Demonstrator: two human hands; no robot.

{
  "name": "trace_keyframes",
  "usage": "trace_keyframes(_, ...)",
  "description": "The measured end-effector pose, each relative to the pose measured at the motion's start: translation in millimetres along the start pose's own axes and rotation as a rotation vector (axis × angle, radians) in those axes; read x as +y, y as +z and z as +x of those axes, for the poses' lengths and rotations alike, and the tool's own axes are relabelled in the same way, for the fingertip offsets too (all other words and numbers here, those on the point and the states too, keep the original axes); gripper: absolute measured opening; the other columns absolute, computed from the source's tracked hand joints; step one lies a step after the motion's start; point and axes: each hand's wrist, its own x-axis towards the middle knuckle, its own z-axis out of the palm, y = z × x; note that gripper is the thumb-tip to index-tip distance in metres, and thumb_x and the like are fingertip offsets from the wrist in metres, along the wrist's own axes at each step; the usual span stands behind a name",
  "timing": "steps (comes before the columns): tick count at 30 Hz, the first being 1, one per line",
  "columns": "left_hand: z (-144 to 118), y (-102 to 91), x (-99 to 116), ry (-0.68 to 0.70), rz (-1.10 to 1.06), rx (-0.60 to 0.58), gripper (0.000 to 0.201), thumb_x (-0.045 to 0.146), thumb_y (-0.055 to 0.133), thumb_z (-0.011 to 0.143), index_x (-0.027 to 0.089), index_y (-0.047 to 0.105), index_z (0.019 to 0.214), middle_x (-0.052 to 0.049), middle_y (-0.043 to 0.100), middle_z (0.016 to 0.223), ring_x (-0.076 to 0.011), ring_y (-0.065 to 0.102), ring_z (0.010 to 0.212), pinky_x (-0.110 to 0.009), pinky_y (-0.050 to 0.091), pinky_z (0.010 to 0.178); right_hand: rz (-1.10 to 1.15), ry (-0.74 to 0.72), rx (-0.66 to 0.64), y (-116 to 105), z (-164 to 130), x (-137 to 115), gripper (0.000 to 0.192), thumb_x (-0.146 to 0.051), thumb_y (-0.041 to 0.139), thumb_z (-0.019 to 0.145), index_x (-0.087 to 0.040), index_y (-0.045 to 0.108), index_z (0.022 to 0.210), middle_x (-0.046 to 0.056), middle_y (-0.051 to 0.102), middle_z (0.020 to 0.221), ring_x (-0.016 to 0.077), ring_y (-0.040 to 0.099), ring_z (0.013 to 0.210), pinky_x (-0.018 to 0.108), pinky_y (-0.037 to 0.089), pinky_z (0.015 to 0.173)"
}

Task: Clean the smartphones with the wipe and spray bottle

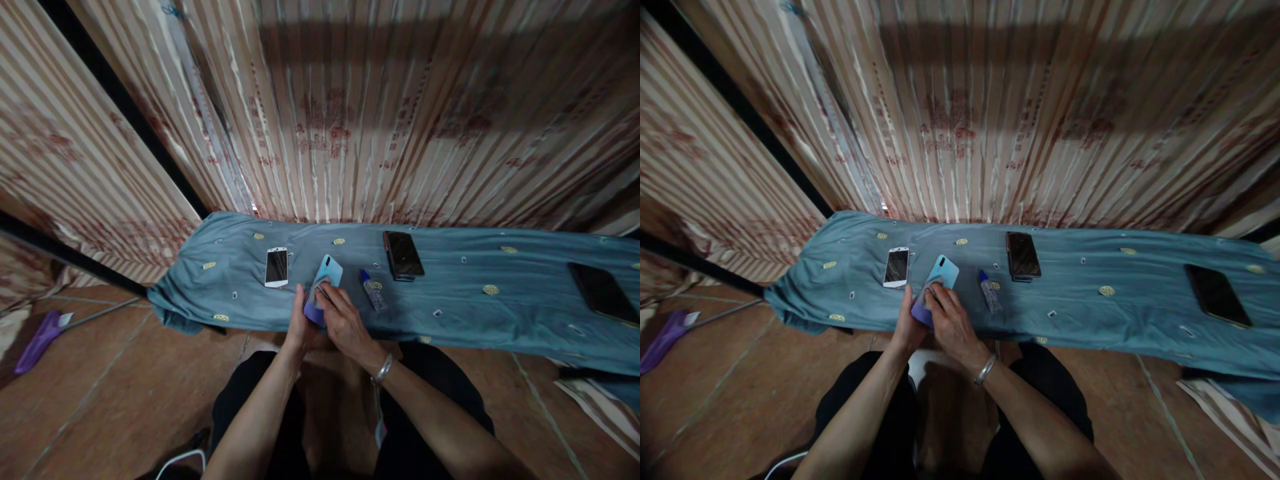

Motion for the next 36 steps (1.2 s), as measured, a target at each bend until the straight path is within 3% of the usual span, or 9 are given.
trace_keyframes(4,-1.8,6.8,-1.1,0.026,-0.009,-0.013,0.039,0.047,0.056,0.086,0.011,0.071,0.090,-0.012,0.074,0.097,-0.0265,0.061,0.118,-0.035,0.045,0.103,-0.009,-0.017,-0.013,-7.7,4.3,2.8,0.049,-0.008,0.037,0.094,-0.014,0.051,0.141,0.016,0.057,0.136,0.0246,0.053,0.124,0.041,0.049,0.106)
trace_keyframes(7,-4.3,10.6,-7.9,0.048,0.030,-0.056,0.030,0.038,0.065,0.081,0.011,0.070,0.094,-0.012,0.074,0.099,-0.0262,0.062,0.115,-0.036,0.046,0.101,-0.065,0.067,-0.007,-14.3,11.0,17.6,0.052,-0.007,0.038,0.092,-0.014,0.048,0.143,0.016,0.056,0.138,0.0250,0.051,0.128,0.042,0.046,0.108)
trace_keyframes(11,-8.9,9.8,-17.8,0.019,0.117,-0.087,0.027,0.036,0.072,0.074,0.012,0.068,0.085,-0.009,0.073,0.084,-0.0270,0.067,0.099,-0.038,0.054,0.088,-0.110,0.163,0.033,-21.2,18.6,37.6,0.054,-0.008,0.035,0.091,-0.016,0.046,0.144,0.014,0.054,0.140,0.0256,0.048,0.130,0.048,0.042,0.111)
trace_keyframes(15,-15.0,11.5,-19.2,0.021,0.149,-0.086,0.024,0.034,0.074,0.071,0.013,0.066,0.078,-0.003,0.065,0.066,-0.0226,0.068,0.080,-0.036,0.057,0.077,-0.094,0.183,0.081,-25.0,22.1,49.7,0.056,-0.006,0.036,0.089,-0.017,0.047,0.142,0.013,0.055,0.138,0.0246,0.049,0.130,0.048,0.041,0.111)
trace_keyframes(20,-20.5,19.4,-12.1,0.041,0.080,-0.038,0.016,0.028,0.070,0.075,0.014,0.066,0.081,-0.001,0.065,0.068,-0.0164,0.064,0.068,-0.035,0.057,0.074,-0.092,0.206,0.077,-25.3,21.1,57.0,0.051,-0.006,0.036,0.088,-0.017,0.052,0.136,0.014,0.058,0.134,0.0258,0.052,0.125,0.053,0.039,0.110)
trace_keyframes(29,-23.1,32.3,-0.5,0.002,-0.115,-0.003,0.016,0.027,0.057,0.084,0.014,0.065,0.082,-0.006,0.070,0.076,-0.0200,0.066,0.072,-0.042,0.056,0.080,-0.077,0.188,0.126,-28.1,25.0,51.1,0.053,-0.001,0.037,0.083,-0.018,0.057,0.129,0.012,0.059,0.131,0.0261,0.054,0.118,0.051,0.043,0.105)
trace_keyframes(36,-12.1,42.7,2.6,0.076,-0.186,0.081,0.021,0.025,0.053,0.087,0.013,0.068,0.078,-0.004,0.071,0.070,-0.0133,0.064,0.062,-0.026,0.053,0.077,-0.065,0.149,0.087,-27.8,23.7,24.5,0.047,-0.007,0.040,0.087,-0.019,0.059,0.129,0.010,0.061,0.128,0.0247,0.056,0.114,0.043,0.048,0.102)
